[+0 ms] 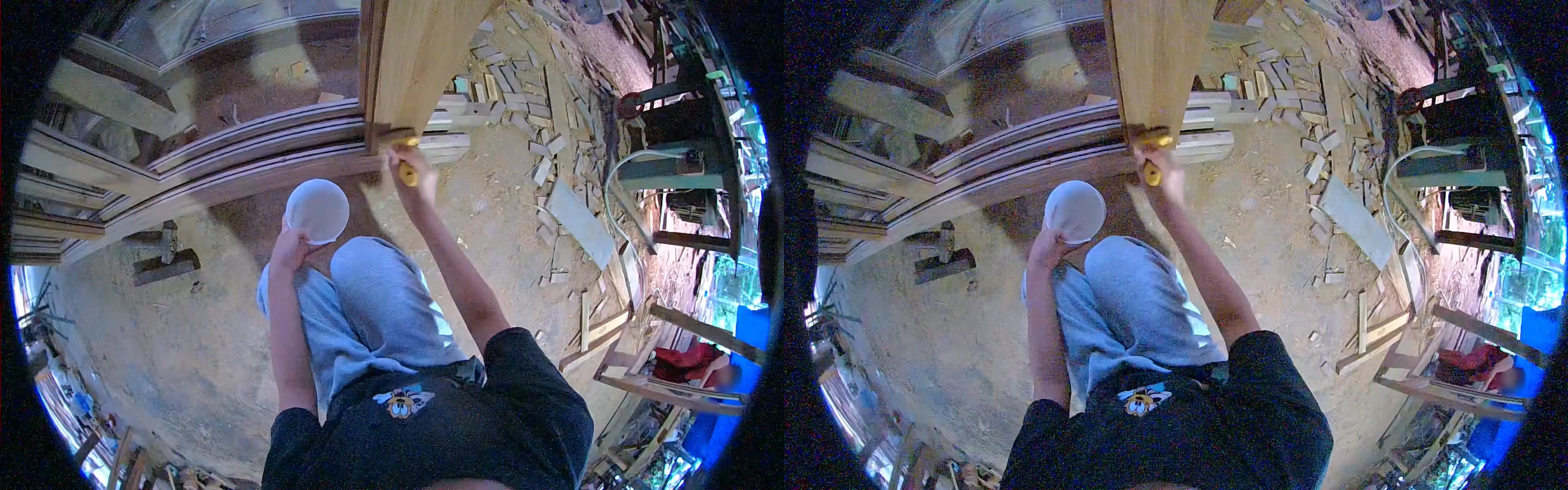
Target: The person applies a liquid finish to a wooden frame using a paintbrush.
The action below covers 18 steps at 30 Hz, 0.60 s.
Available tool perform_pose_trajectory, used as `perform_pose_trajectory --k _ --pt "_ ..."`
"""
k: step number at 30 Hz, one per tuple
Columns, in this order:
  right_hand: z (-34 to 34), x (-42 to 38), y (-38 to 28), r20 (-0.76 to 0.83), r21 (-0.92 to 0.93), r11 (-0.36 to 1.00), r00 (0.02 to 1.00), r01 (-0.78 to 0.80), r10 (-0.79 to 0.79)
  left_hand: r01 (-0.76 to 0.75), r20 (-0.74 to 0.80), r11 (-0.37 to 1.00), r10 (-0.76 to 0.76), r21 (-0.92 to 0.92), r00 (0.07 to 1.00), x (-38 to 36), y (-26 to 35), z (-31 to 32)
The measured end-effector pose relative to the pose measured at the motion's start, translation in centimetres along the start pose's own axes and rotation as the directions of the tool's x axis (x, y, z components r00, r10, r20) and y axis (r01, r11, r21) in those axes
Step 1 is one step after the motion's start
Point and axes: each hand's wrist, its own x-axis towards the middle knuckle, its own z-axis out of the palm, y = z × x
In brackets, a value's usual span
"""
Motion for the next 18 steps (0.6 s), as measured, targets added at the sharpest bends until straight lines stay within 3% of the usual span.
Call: perform_pose_trajectory --k 2,6,8,11,12,14,18 --pt "-2.7 1.7 -3.6 -0.246 0.005 0.977 0.947 0.212 -0.205 0.041 -0.086 0.997 -0.035 0.066 0.996 0.0 -0.1 0.1" --pt "-5.4 2.5 -5.7 -0.362 0.111 0.927 0.884 0.357 -0.297 -0.016 -0.031 0.998 0.018 0.059 0.999 0.1 -0.1 0.1" --pt "-4.3 2.2 -3.6 -0.341 0.178 0.948 0.92 0.263 -0.191 0.035 -0.103 0.988 -0.019 0.152 0.994 0.2 0.1 0.5" --pt "-1.6 -2.6 1.1 -0.107 -0.154 0.987 0.992 0.044 -0.061 0.108 -0.149 0.985 -0.088 0.135 0.985 -0.5 0.9 1.8" --pt "-0.1 -3.9 3.1 -0.102 -0.149 0.987 0.992 0.054 -0.07 0.129 -0.164 0.984 -0.108 0.126 0.981 -0.5 1.0 1.9" --pt "2.4 -7.0 6.3 -0.025 0.137 0.987 0.995 -0.088 0.092 0.036 -0.104 0.991 -0.022 0.127 0.994 -0.5 0.2 1.5" --pt "4.9 -5.5 8.0 0.028 0.079 0.993 0.996 -0.083 0.081 -0.015 -0.049 0.991 0.022 0.13 0.999 0.7 -1.1 -0.5"
